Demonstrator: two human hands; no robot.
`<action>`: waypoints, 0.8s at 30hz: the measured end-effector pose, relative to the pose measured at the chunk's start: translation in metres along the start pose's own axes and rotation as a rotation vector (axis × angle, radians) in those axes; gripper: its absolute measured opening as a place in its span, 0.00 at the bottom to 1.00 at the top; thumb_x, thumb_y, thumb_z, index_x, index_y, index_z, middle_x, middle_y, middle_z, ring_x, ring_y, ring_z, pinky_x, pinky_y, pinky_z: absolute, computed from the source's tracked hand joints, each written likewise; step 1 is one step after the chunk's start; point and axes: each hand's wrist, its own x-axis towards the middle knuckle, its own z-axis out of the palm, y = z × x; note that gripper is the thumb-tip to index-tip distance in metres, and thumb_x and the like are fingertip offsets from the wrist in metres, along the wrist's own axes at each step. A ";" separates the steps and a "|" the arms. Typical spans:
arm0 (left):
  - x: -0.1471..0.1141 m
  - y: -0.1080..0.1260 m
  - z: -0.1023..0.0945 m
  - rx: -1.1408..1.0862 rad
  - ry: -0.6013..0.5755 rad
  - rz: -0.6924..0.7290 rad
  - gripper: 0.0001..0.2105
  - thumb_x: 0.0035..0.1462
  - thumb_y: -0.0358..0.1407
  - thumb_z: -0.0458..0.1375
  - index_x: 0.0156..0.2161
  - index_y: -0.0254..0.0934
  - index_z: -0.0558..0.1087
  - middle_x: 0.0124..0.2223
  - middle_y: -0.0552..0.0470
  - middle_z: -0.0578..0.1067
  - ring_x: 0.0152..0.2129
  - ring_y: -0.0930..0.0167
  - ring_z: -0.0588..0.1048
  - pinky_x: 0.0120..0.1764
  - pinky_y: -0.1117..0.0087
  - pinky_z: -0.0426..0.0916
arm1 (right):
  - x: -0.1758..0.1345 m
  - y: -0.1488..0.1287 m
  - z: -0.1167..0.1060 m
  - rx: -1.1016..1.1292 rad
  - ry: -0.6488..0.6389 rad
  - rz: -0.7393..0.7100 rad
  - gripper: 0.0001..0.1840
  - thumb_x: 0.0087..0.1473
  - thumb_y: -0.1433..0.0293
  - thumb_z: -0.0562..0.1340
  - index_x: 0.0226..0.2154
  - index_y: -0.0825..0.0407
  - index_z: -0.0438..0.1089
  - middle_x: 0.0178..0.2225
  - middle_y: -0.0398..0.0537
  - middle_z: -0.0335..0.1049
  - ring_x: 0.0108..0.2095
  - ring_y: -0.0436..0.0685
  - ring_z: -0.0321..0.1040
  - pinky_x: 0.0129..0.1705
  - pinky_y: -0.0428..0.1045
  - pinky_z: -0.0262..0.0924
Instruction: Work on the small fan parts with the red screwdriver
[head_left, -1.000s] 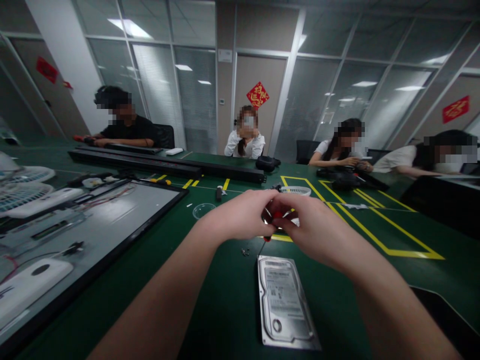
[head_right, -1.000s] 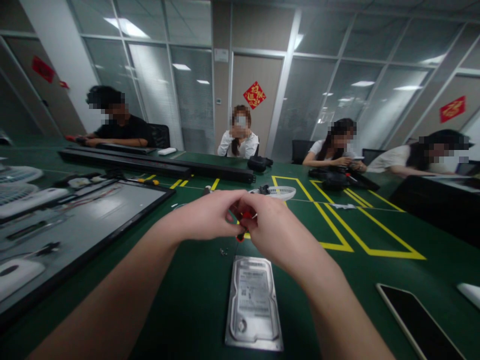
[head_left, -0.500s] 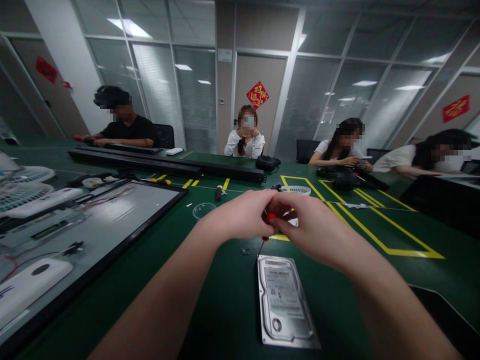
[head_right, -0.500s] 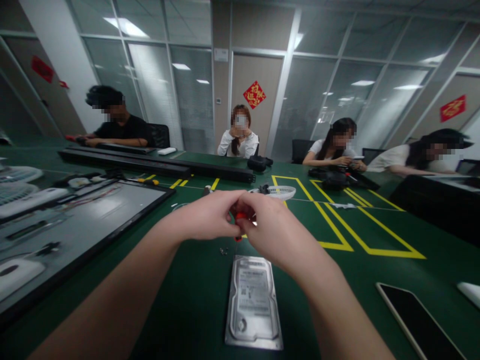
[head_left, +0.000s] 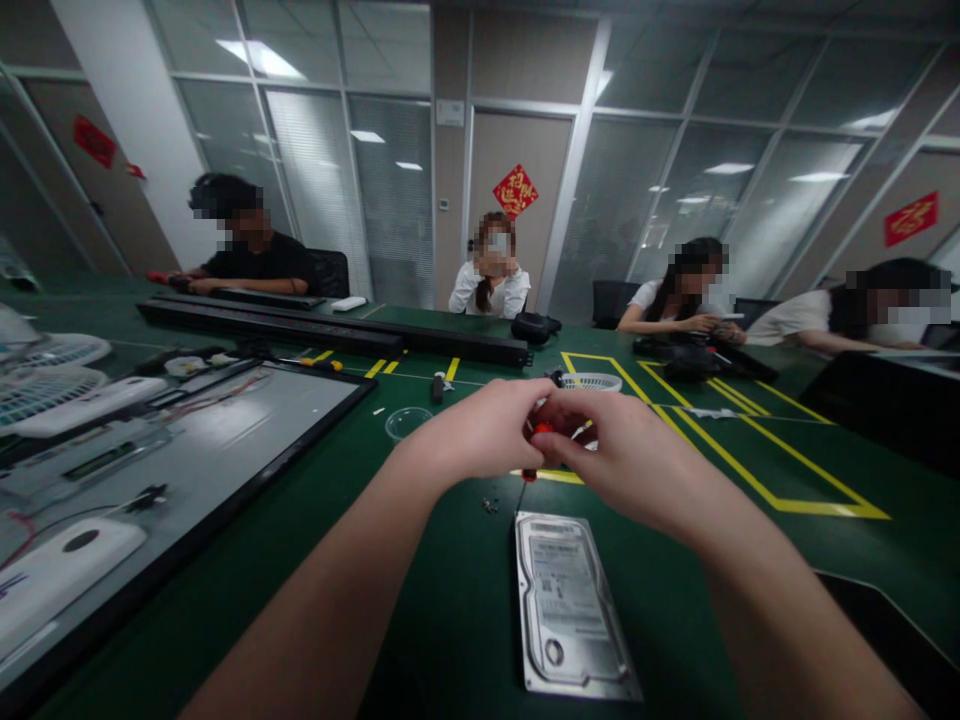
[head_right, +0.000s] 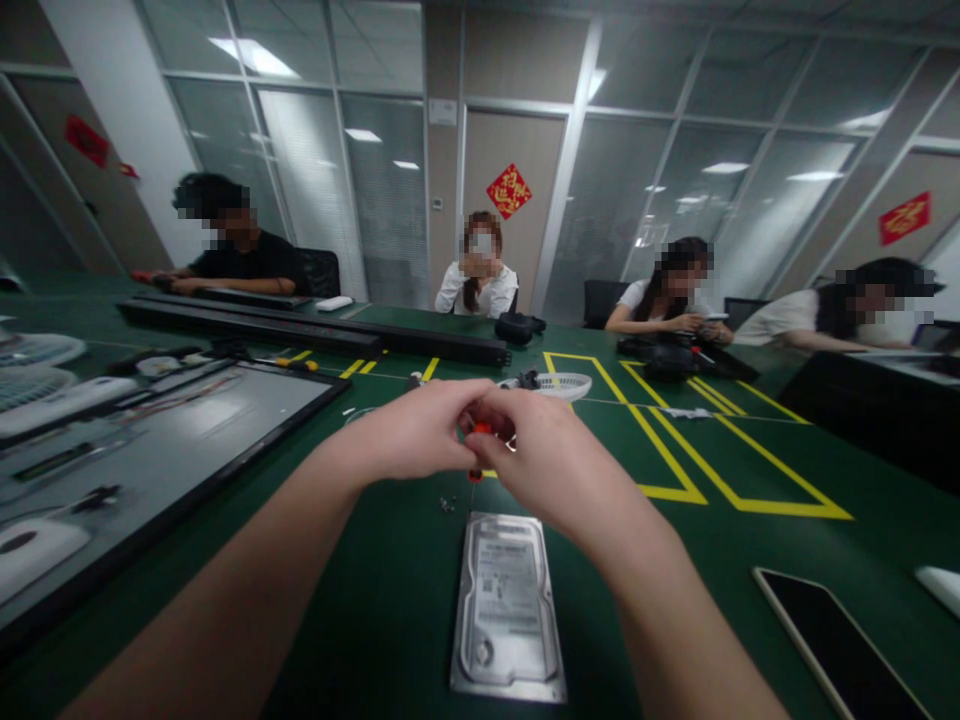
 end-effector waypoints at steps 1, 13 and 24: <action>0.000 0.000 0.000 -0.003 -0.004 -0.006 0.16 0.48 0.32 0.65 0.45 0.39 0.74 0.43 0.51 0.80 0.38 0.65 0.77 0.37 0.68 0.69 | 0.001 0.000 0.000 -0.014 0.005 0.005 0.05 0.59 0.71 0.64 0.35 0.48 0.77 0.34 0.41 0.79 0.34 0.54 0.73 0.34 0.48 0.57; -0.001 -0.001 -0.002 -0.016 -0.039 0.005 0.19 0.50 0.31 0.64 0.49 0.38 0.74 0.44 0.50 0.80 0.37 0.67 0.78 0.36 0.69 0.69 | -0.001 0.001 -0.001 0.016 0.018 -0.002 0.06 0.57 0.74 0.65 0.37 0.47 0.77 0.38 0.41 0.80 0.38 0.55 0.74 0.38 0.48 0.60; -0.002 0.001 -0.003 0.000 -0.019 0.032 0.17 0.48 0.29 0.64 0.46 0.38 0.73 0.43 0.51 0.80 0.37 0.68 0.77 0.36 0.69 0.67 | -0.001 0.001 0.000 0.013 -0.003 -0.013 0.09 0.57 0.76 0.63 0.38 0.48 0.76 0.39 0.42 0.78 0.39 0.54 0.73 0.38 0.48 0.59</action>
